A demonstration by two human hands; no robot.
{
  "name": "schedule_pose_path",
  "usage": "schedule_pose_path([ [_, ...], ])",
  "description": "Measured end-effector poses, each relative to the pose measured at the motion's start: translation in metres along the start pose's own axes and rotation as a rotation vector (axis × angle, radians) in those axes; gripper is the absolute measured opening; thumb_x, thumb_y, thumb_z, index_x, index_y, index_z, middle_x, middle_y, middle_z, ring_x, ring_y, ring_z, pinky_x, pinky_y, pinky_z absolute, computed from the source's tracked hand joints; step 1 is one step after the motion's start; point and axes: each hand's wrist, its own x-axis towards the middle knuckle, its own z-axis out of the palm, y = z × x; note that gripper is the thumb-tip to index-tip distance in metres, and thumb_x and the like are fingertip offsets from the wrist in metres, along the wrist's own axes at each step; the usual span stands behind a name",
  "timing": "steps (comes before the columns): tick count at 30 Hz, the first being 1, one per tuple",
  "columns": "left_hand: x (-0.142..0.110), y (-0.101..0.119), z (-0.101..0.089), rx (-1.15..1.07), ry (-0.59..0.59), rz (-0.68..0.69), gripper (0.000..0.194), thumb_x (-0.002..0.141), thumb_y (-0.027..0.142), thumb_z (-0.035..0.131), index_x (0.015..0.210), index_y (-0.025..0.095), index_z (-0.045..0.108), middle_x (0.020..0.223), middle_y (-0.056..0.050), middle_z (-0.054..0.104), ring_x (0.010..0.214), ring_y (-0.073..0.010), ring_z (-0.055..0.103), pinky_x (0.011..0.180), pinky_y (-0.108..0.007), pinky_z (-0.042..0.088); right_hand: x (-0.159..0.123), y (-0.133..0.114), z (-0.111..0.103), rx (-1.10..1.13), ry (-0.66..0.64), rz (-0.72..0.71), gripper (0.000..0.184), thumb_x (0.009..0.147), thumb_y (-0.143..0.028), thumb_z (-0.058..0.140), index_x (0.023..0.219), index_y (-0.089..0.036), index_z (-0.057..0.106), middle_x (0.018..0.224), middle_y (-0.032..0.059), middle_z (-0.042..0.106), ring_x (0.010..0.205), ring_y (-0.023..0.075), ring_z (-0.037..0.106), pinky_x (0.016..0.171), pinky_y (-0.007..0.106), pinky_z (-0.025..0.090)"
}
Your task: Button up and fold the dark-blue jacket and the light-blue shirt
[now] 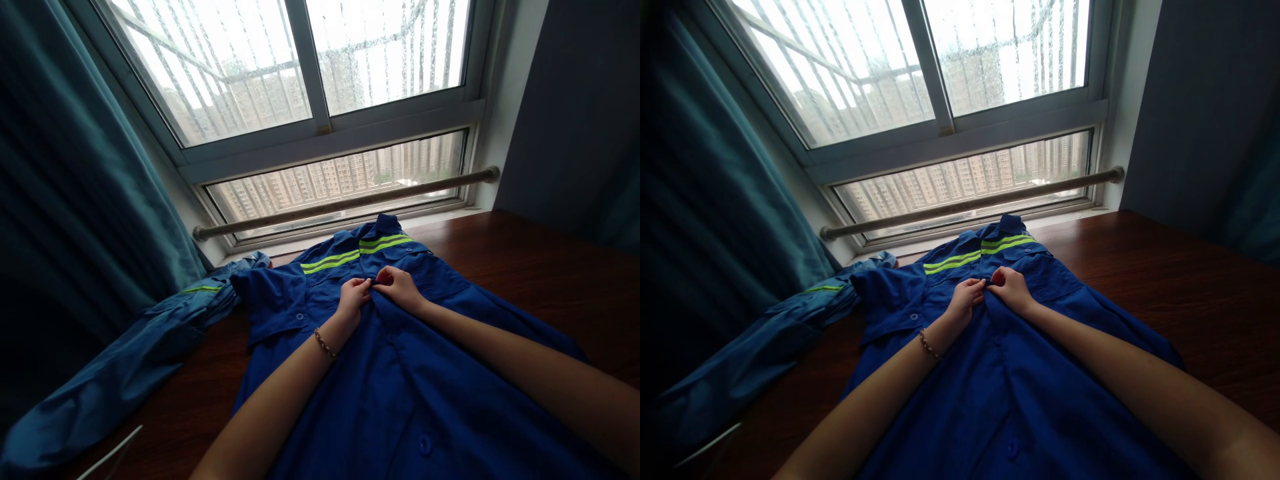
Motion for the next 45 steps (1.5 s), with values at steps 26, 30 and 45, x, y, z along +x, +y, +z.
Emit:
schedule_pose_path([
  [26,0.000,-0.004,-0.004,0.064,-0.125,0.183,0.040,0.055,0.010,0.066,0.088,0.016,0.044,0.069,0.002,0.059,0.052,-0.0081,0.055,0.052,-0.020,0.042,0.011,0.009,-0.004,0.206,-0.160,0.352,0.023,0.071,-0.037,0.053,0.062,-0.016,0.051,0.042,-0.0043,0.044,0.037,0.0087,0.040,0.038,0.020,0.030],
  [30,0.010,-0.006,-0.009,0.169,-0.161,0.255,0.043,0.058,0.017,0.070,0.093,0.016,0.046,0.072,-0.002,0.063,0.059,-0.0125,0.060,0.058,-0.025,0.047,0.010,-0.003,-0.010,0.124,-0.132,0.357,0.013,0.071,-0.025,0.053,0.063,-0.016,0.051,0.046,-0.0020,0.049,0.039,0.0098,0.044,0.040,0.021,0.032],
  [45,0.052,0.010,-0.018,0.683,-0.129,0.592,0.034,0.067,0.013,0.063,0.099,0.018,0.052,0.072,-0.003,0.065,0.070,-0.0162,0.062,0.075,-0.029,0.045,-0.063,-0.055,-0.012,-0.732,-0.262,0.018,0.018,0.073,-0.033,0.054,0.082,-0.017,0.054,0.083,0.0089,0.057,0.079,0.0223,0.054,0.064,0.028,0.038],
])
